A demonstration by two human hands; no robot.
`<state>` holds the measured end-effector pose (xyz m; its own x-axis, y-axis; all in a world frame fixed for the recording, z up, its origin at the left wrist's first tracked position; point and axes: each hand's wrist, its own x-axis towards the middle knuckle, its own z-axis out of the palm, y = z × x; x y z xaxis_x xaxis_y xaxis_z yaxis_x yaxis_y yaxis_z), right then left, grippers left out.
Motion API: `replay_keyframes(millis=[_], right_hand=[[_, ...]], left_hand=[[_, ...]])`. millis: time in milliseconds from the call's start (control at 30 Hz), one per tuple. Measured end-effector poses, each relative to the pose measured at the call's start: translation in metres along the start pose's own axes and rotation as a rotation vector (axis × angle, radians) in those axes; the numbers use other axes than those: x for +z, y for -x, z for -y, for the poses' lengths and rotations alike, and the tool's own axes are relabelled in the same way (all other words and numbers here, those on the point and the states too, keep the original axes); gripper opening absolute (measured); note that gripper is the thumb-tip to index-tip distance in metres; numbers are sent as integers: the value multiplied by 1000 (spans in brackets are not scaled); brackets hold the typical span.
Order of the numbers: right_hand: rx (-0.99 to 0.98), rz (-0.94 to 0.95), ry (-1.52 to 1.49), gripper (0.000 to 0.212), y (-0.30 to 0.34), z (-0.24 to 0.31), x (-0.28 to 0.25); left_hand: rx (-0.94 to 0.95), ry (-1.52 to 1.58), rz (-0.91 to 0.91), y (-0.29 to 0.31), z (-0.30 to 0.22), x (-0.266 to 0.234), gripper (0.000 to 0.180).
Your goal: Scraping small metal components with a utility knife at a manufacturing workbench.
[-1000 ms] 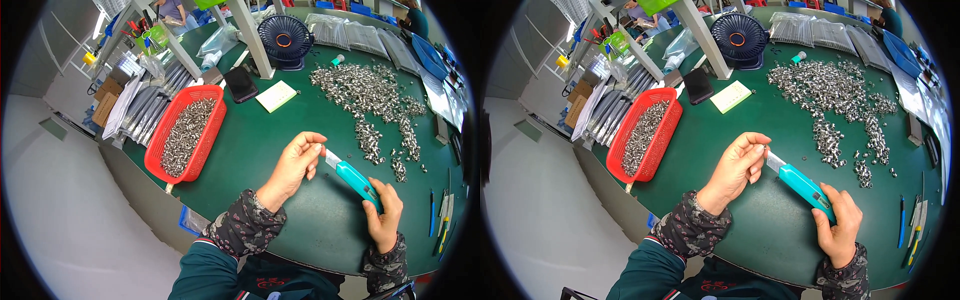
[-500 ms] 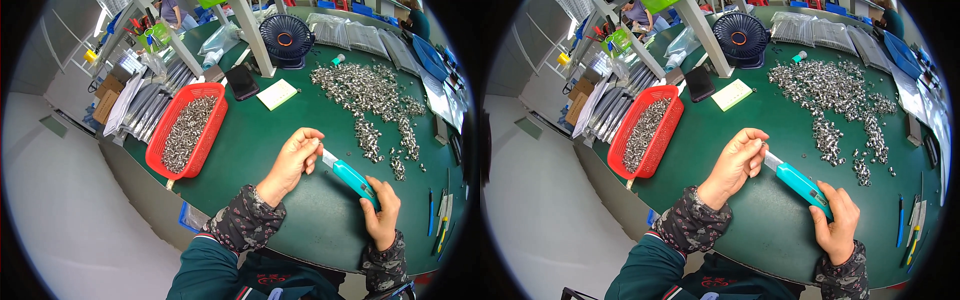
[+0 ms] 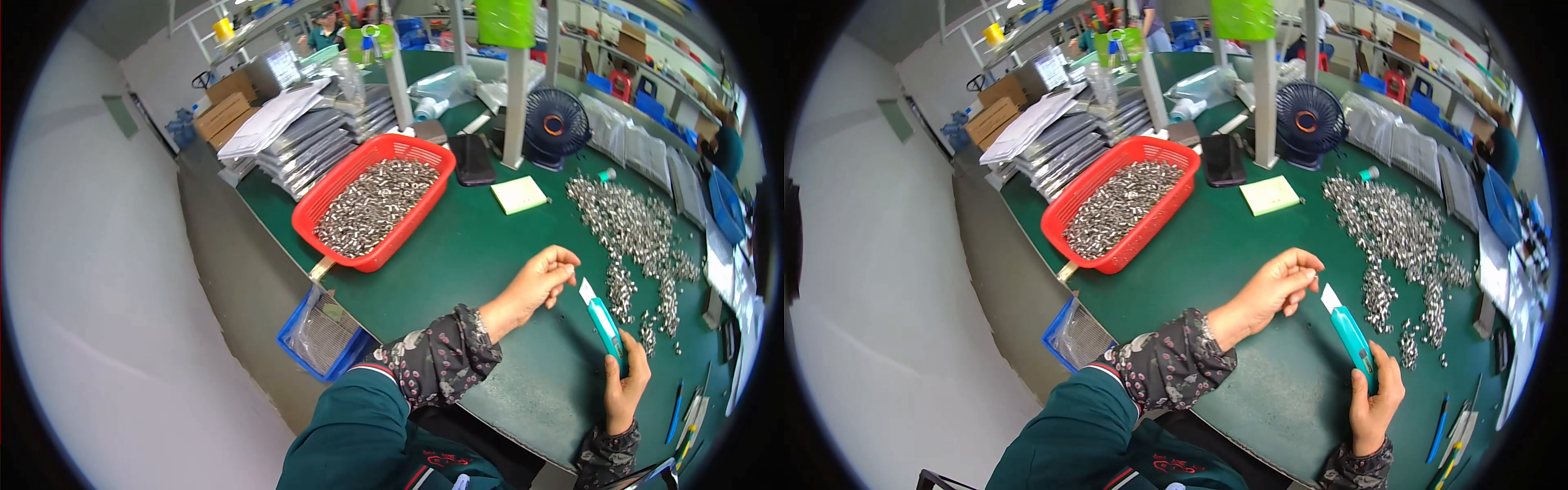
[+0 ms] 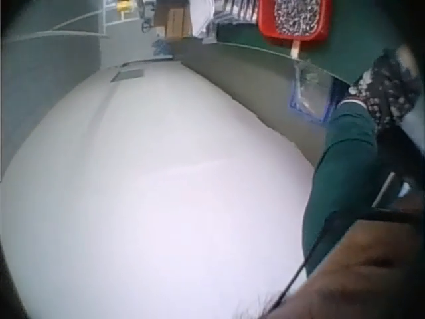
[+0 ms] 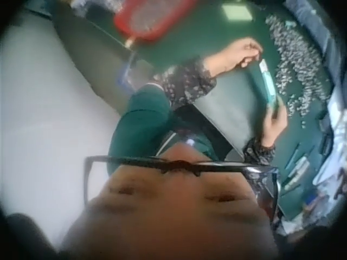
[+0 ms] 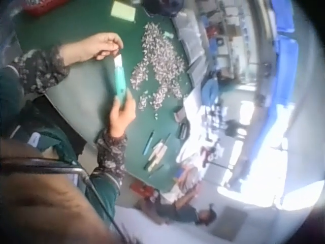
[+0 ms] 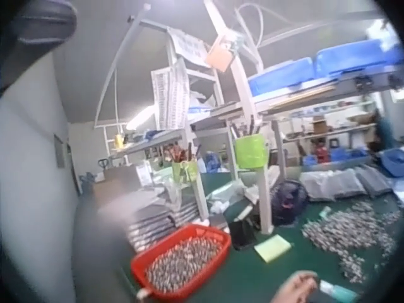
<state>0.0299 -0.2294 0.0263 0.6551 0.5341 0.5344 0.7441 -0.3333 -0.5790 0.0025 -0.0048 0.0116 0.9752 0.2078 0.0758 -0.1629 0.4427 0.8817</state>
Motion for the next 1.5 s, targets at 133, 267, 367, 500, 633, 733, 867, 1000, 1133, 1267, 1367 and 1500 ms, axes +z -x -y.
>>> replay_keyframes(millis=[133, 267, 367, 500, 633, 733, 867, 1000, 1133, 1267, 1367, 1500], right_hand=[[1, -39, -11, 30, 3, -4, 0], [26, -37, 4, 31, 5, -11, 3], [39, -42, -4, 31, 6, -15, 1], [31, -49, 2, 32, 4, -15, 3], [37, -46, -1, 32, 5, -15, 4], [34, -46, 12, 32, 6, -11, 6], [52, -57, 6, 31, 10, -12, 5], [12, -84, 46, 30, 10, -21, -2], [-3, -25, 3, 30, -4, 0, 12], [21, -12, 13, 31, -4, -1, 4], [-31, -58, 14, 30, -1, -6, 2], [-1, -48, 10, 30, 3, -4, 1]], left_hand=[[59, -20, 3, -1, 3, 0, 13], [60, -34, -18, -2, 4, -2, 11], [64, -40, -32, -3, 2, 0, 12], [36, 15, -24, -8, 3, -3, 12], [5, 41, -39, -5, -1, -4, 12], [2, 36, -47, -2, -1, -6, 12], [-6, 19, -46, -3, 2, -4, 12], [29, 27, -70, -15, 5, 1, 14], [25, 35, -129, 2, -10, -17, 14], [-72, 137, -59, -3, -5, -12, 11], [-103, 125, -14, -5, 0, -8, 11], [-128, 101, 33, 0, 3, -8, 14]])
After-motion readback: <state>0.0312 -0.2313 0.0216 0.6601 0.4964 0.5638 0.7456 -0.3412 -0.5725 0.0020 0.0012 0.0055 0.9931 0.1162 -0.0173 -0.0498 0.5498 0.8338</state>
